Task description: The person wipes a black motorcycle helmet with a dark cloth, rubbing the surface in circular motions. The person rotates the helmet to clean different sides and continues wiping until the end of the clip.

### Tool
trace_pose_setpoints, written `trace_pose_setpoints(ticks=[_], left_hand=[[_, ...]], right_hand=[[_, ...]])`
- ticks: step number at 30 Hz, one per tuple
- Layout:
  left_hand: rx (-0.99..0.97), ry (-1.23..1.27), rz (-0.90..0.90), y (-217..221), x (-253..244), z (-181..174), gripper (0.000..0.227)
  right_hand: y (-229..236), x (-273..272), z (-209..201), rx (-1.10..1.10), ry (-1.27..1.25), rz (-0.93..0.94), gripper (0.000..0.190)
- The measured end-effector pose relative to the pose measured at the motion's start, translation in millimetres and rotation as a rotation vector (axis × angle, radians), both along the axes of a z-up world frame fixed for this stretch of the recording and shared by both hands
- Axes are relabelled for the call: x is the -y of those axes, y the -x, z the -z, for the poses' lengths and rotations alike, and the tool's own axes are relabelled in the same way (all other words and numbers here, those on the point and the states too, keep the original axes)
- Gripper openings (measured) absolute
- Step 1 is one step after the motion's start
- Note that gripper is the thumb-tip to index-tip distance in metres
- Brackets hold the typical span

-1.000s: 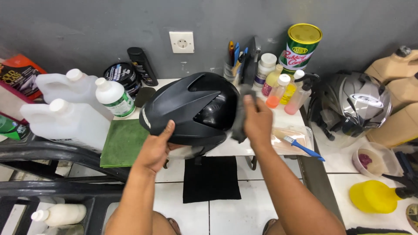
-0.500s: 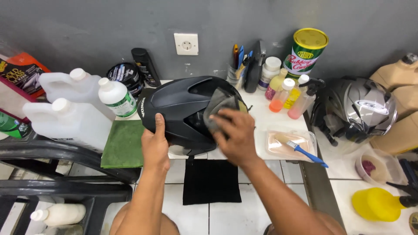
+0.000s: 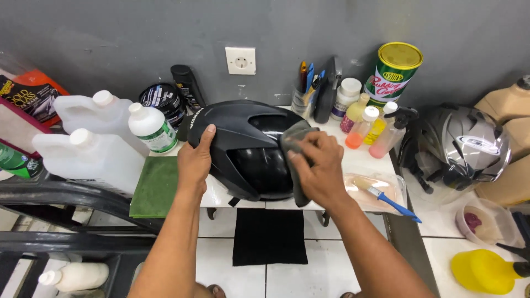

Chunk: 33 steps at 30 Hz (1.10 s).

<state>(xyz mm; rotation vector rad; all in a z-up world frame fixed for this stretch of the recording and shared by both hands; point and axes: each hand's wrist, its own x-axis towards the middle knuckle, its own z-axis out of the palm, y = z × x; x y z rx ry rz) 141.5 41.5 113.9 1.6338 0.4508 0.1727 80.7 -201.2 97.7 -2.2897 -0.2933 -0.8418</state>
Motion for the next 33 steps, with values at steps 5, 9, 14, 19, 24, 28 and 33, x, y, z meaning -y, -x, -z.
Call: trace_pose_setpoints(ticks=[5,9,14,19,24,28,33], left_hand=[[-0.001,0.025,0.022,-7,-2,7,0.059],[-0.011,0.063,0.017,-8,-4,3,0.056],[-0.004,0.113,0.009,-9,-6,7,0.052],[0.021,0.12,0.007,-5,-2,4,0.047],[0.058,0.137,0.002,-6,-2,3,0.045],[0.036,0.14,0.001,3,1,-1,0.047],[0.033,0.065,0.034,5,2,-5,0.058]], right_hand=[[-23,-20,-38,-0.174,0.111,-0.05,0.02],[-65,-48,-61,-0.29,0.216,-0.081,0.031],[-63,-43,-57,-0.247,0.164,-0.073,0.032],[-43,-5,-14,-0.24,-0.031,0.03,0.038],[-42,7,25,-0.366,-0.524,0.323,0.035],[-17,-26,-1,-0.467,-0.436,0.409,0.057],[-23,-44,-25,-0.211,-0.079,-0.138,0.038]])
